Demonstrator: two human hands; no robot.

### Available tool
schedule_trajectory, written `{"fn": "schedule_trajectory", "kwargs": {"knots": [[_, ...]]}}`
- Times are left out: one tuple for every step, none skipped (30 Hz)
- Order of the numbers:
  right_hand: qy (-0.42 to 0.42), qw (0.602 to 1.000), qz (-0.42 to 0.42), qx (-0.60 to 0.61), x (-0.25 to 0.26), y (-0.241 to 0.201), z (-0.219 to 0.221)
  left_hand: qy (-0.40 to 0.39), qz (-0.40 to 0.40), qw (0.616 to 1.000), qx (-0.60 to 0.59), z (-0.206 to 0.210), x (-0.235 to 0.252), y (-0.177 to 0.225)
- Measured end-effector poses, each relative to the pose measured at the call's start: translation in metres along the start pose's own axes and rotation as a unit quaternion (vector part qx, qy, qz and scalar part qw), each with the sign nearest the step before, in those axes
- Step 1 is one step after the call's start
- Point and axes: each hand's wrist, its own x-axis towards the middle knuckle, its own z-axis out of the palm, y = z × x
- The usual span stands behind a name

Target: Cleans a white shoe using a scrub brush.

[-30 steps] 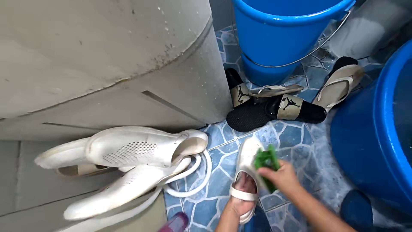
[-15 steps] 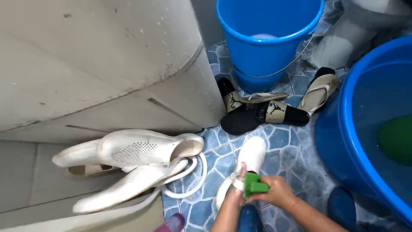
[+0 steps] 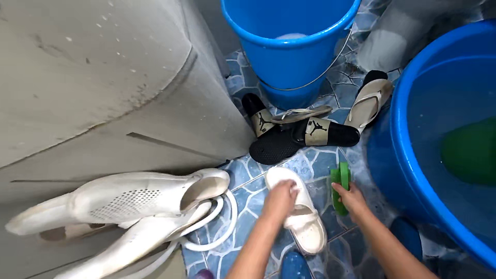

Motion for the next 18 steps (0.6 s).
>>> {"fn": "schedule_trajectory", "kwargs": {"knots": [[-0.01,1.0,0.019,-0.011,0.002,0.005,0.002,0.042,0.03,0.998,0.04,-0.007,0.022,-0.005],[-0.024,0.999,0.027,-0.027,0.002,0.012,0.004,0.056,0.057,0.994,0.08,-0.012,0.044,-0.01],[-0.043,0.998,0.031,-0.047,0.002,0.02,0.005,0.034,0.069,0.989,0.127,-0.016,0.062,-0.012],[-0.056,0.996,0.029,-0.068,0.002,0.028,0.007,-0.009,0.062,0.981,0.181,-0.018,0.075,-0.012],[-0.061,0.994,0.023,-0.088,0.004,0.035,0.008,-0.052,0.047,0.971,0.229,-0.018,0.085,-0.01],[-0.065,0.993,0.023,-0.097,0.004,0.039,0.008,-0.082,0.03,0.96,0.265,-0.017,0.092,-0.009],[-0.066,0.993,0.027,-0.097,0.005,0.041,0.007,-0.099,0.012,0.952,0.289,-0.017,0.096,-0.008],[-0.065,0.993,0.031,-0.093,0.005,0.041,0.006,-0.105,-0.008,0.948,0.3,-0.018,0.097,-0.006],[-0.063,0.994,0.034,-0.086,0.005,0.04,0.005,-0.112,-0.026,0.944,0.31,-0.02,0.095,-0.006],[-0.061,0.994,0.037,-0.077,0.006,0.038,0.003,-0.118,-0.036,0.94,0.317,-0.02,0.092,-0.009],[-0.06,0.995,0.04,-0.07,0.007,0.037,0.0,-0.124,-0.04,0.941,0.312,-0.02,0.087,-0.016],[-0.058,0.995,0.043,-0.069,0.008,0.036,-0.002,-0.126,-0.041,0.946,0.294,-0.018,0.08,-0.027],[-0.056,0.995,0.043,-0.07,0.01,0.035,-0.004,-0.122,-0.044,0.957,0.261,-0.016,0.07,-0.04],[-0.056,0.995,0.042,-0.074,0.011,0.035,-0.004,-0.115,-0.051,0.968,0.216,-0.014,0.061,-0.053],[-0.056,0.995,0.041,-0.077,0.012,0.035,-0.004,-0.116,-0.065,0.974,0.186,-0.012,0.052,-0.064],[-0.057,0.994,0.039,-0.081,0.011,0.035,-0.002,-0.125,-0.085,0.973,0.175,-0.011,0.045,-0.072],[-0.059,0.994,0.033,-0.085,0.01,0.036,0.0,-0.139,-0.109,0.969,0.171,-0.01,0.037,-0.08],[-0.065,0.994,0.026,-0.085,0.008,0.037,0.002,-0.156,-0.128,0.966,0.164,-0.008,0.029,-0.088]]}}
